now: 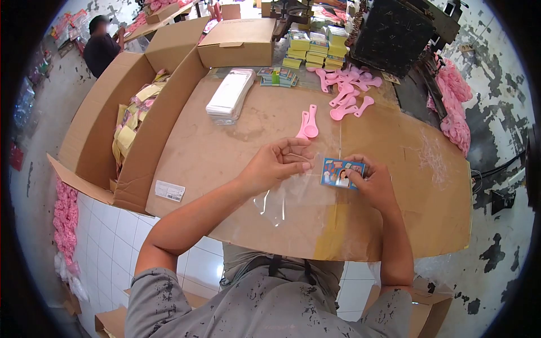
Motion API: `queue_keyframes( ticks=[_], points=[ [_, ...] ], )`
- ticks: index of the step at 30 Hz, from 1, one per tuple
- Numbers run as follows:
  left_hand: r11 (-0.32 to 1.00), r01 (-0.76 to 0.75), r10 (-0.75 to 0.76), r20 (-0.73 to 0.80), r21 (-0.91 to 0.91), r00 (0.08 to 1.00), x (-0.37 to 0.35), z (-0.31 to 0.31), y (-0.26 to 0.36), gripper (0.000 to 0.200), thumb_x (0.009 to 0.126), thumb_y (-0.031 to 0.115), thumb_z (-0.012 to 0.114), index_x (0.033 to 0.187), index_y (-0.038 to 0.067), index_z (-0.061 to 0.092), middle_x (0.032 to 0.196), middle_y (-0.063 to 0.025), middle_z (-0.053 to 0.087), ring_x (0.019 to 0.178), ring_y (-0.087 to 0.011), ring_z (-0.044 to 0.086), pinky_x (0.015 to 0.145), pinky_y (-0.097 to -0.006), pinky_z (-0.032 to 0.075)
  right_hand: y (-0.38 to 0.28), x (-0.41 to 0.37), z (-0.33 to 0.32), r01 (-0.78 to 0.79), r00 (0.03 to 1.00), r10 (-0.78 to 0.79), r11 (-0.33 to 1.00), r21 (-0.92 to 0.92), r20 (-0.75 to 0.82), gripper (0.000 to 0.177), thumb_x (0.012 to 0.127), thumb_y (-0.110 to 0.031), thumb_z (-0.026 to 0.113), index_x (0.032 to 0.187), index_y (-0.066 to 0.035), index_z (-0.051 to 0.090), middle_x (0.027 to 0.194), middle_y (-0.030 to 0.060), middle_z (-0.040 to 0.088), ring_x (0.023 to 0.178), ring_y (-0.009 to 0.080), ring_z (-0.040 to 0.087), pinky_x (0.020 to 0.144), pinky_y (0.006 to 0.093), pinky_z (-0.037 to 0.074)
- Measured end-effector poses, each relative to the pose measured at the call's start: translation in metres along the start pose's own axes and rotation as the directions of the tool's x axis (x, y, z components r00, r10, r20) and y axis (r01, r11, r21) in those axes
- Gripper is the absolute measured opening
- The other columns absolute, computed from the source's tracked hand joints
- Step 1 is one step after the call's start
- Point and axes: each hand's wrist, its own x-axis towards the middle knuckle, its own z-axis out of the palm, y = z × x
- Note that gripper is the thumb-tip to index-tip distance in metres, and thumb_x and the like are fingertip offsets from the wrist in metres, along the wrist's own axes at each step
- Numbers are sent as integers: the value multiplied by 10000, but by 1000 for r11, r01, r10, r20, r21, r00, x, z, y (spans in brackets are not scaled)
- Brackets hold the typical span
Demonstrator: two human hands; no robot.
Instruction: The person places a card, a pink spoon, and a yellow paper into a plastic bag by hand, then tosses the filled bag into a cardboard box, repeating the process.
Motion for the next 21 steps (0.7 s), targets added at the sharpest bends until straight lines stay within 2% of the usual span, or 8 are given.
queue_keyframes(
  ticks=[2,5,8,11,14,17,20,21],
  points=[
    [999,-44,44,-16,-20,999,-1,2,5,550,920,5,782,1419,3,550,1284,-118,673,1116,-186,714,944,-313,592,-1,0,-2,19,997,-22,999,-47,-72,235,913,-66,726,1138,-3,737,930,35,737,802,75,649,724,274,548],
    [998,-51,50,-40,-24,998,-4,5,8,550,914,-1,786,1410,-5,549,1295,-135,673,1109,-202,727,945,-320,594,2,-2,-2,-7,998,8,1000,20,-66,253,929,-48,723,1177,-3,709,1008,45,732,869,84,663,770,268,548],
    [999,-47,46,-24,-26,999,-5,7,4,551,900,-15,794,1394,-19,550,1310,-159,669,1091,-212,737,948,-319,599,-10,-2,10,197,974,-150,932,305,-171,284,941,-1,701,1222,8,662,1099,65,703,987,96,667,851,266,547],
    [997,-73,73,-14,-21,997,-4,7,-3,543,883,-35,804,1365,-25,555,1295,-164,680,1055,-189,740,917,-298,615,-11,-4,12,218,968,-168,930,296,-186,307,942,26,703,1242,2,647,1144,73,689,1048,109,659,894,275,541],
    [996,-90,90,-4,2,996,-4,7,-5,542,879,-41,805,1357,-36,550,1288,-164,686,1042,-176,740,902,-280,622,-16,-9,15,211,973,-188,959,189,-131,301,960,-14,706,1256,-2,657,1146,57,714,1009,105,676,870,271,542],
    [995,-90,89,25,45,996,-4,11,-6,544,887,-36,801,1362,-55,536,1301,-170,681,1053,-180,739,908,-271,621,-9,-11,9,239,969,-241,970,-31,-49,296,965,-20,708,1258,-5,666,1149,63,721,1011,116,684,878,280,545],
    [995,-77,76,31,60,997,-6,15,-2,554,880,-47,803,1366,-55,537,1307,-189,677,1062,-178,735,909,-268,621,-10,-9,14,258,956,-215,939,226,-197,291,951,-27,724,1241,-13,690,1131,69,741,990,109,688,876,277,546],
    [996,-71,70,31,59,997,-7,16,-1,558,875,-54,805,1367,-51,540,1306,-197,676,1064,-177,733,909,-268,621,-11,-9,15,255,957,-213,943,214,-197,289,954,-4,710,1242,-6,682,1136,71,734,1006,116,688,886,282,552]
  ],
)
